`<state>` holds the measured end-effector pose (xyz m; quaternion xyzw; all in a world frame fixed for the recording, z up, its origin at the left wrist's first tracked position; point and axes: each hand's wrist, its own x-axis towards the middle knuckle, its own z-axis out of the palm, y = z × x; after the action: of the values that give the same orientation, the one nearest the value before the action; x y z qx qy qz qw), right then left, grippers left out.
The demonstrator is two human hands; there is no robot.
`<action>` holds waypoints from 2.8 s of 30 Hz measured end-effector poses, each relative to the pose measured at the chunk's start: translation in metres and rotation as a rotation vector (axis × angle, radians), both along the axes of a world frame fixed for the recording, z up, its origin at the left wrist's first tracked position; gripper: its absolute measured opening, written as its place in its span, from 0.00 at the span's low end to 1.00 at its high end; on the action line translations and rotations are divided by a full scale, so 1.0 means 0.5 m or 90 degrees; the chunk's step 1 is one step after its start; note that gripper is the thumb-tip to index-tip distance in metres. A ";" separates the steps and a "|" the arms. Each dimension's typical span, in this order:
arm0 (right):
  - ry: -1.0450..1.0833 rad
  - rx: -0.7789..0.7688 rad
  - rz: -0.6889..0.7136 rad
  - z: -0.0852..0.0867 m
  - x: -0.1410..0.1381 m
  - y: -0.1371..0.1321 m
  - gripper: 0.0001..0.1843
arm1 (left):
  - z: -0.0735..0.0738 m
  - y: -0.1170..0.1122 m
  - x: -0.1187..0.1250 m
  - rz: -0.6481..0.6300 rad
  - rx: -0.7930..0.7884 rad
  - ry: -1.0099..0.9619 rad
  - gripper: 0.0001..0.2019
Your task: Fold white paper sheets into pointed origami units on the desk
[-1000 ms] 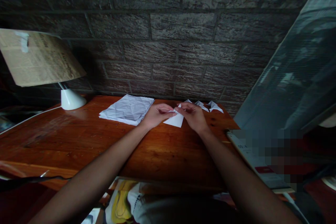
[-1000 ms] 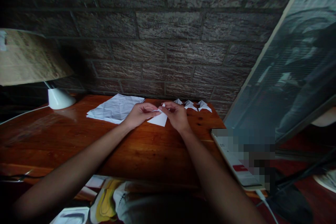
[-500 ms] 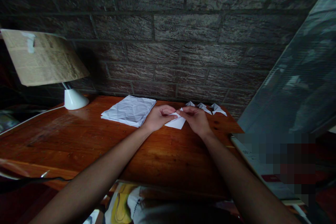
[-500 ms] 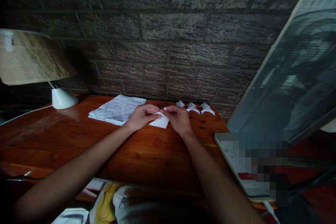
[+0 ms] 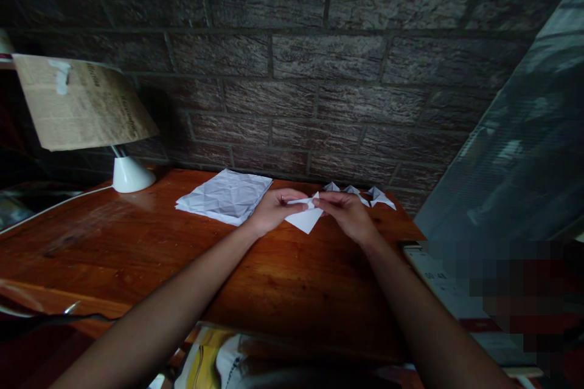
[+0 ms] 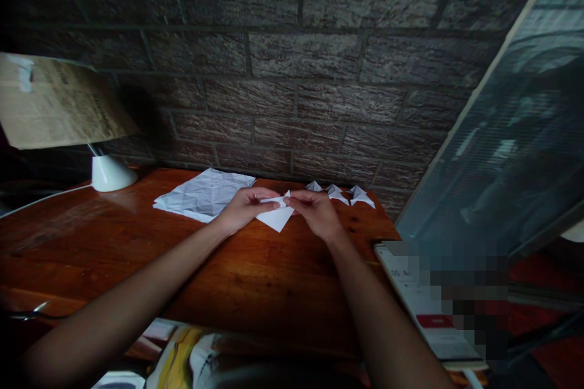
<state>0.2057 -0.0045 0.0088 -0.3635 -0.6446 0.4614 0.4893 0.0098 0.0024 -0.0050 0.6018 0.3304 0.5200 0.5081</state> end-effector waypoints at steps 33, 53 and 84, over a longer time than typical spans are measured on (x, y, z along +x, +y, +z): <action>-0.023 -0.005 0.003 0.010 -0.011 -0.014 0.16 | -0.008 -0.001 0.007 0.002 0.039 -0.014 0.18; 0.046 -0.057 0.024 0.007 -0.019 -0.018 0.15 | 0.005 -0.008 0.007 0.004 0.004 -0.026 0.17; 0.178 -0.129 -0.031 0.008 -0.037 -0.026 0.16 | 0.015 -0.020 0.012 -0.039 -0.037 -0.016 0.15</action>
<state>0.1869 -0.0174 0.0127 -0.3589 -0.5112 0.5582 0.5461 0.0160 -0.0077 0.0025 0.5898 0.3206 0.5021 0.5452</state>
